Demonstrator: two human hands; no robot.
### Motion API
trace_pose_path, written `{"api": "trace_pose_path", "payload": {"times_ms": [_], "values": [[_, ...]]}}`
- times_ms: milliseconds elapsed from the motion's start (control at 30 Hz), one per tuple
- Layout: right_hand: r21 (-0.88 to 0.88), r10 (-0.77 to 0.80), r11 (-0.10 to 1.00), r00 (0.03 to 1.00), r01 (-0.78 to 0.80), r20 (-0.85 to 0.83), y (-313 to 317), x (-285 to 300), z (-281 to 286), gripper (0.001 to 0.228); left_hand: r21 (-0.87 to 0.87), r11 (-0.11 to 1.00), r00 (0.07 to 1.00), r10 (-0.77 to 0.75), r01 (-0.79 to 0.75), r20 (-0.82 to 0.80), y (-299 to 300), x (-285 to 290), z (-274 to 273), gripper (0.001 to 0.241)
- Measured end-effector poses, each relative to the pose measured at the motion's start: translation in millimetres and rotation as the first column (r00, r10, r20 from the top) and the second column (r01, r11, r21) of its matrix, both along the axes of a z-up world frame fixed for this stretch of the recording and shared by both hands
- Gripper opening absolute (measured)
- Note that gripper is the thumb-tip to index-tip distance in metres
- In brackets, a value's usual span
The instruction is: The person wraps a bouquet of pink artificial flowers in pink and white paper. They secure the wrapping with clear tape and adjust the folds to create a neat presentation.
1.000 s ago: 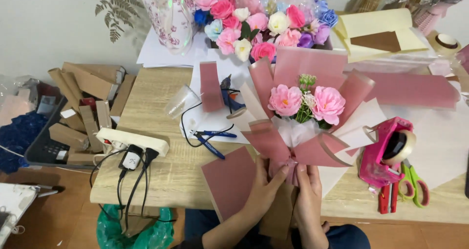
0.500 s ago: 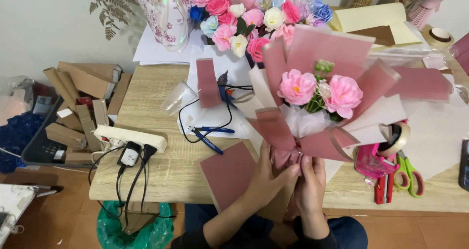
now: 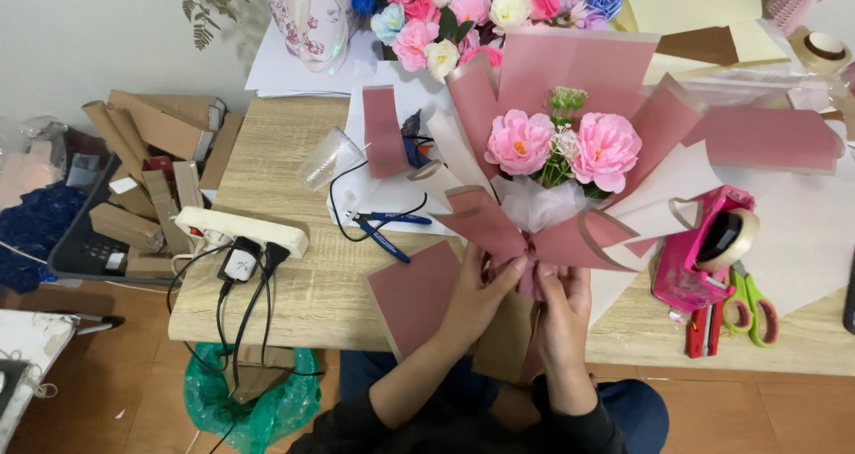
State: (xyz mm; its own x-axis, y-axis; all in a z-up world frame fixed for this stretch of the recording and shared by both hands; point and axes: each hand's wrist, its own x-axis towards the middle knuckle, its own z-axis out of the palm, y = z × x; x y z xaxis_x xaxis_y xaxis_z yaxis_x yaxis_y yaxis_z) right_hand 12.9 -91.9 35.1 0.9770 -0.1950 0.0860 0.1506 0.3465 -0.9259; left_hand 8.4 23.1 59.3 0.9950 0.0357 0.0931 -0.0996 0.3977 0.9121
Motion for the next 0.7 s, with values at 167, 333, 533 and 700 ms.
{"api": "trace_pose_path", "payload": {"times_ms": [167,333,533,700], "values": [[0.017,-0.085,0.996,0.995,0.085,0.057,3,6,-11,0.058,0.103,0.994,0.999,0.036,-0.039,0.034,-12,6,-27,0.089],[-0.022,-0.107,0.994,0.992,0.109,0.064,-3,9,-37,0.055,0.067,0.997,0.998,0.039,-0.041,0.042,-13,0,-15,0.087],[-0.048,-0.079,0.995,0.994,0.082,0.075,26,-4,25,0.060,0.033,0.999,1.000,0.016,-0.016,0.003,3,2,0,0.088],[-0.021,-0.007,1.000,0.993,0.010,0.120,38,-2,27,0.063,0.033,0.999,0.997,0.031,-0.029,-0.064,22,2,15,0.090]]}}
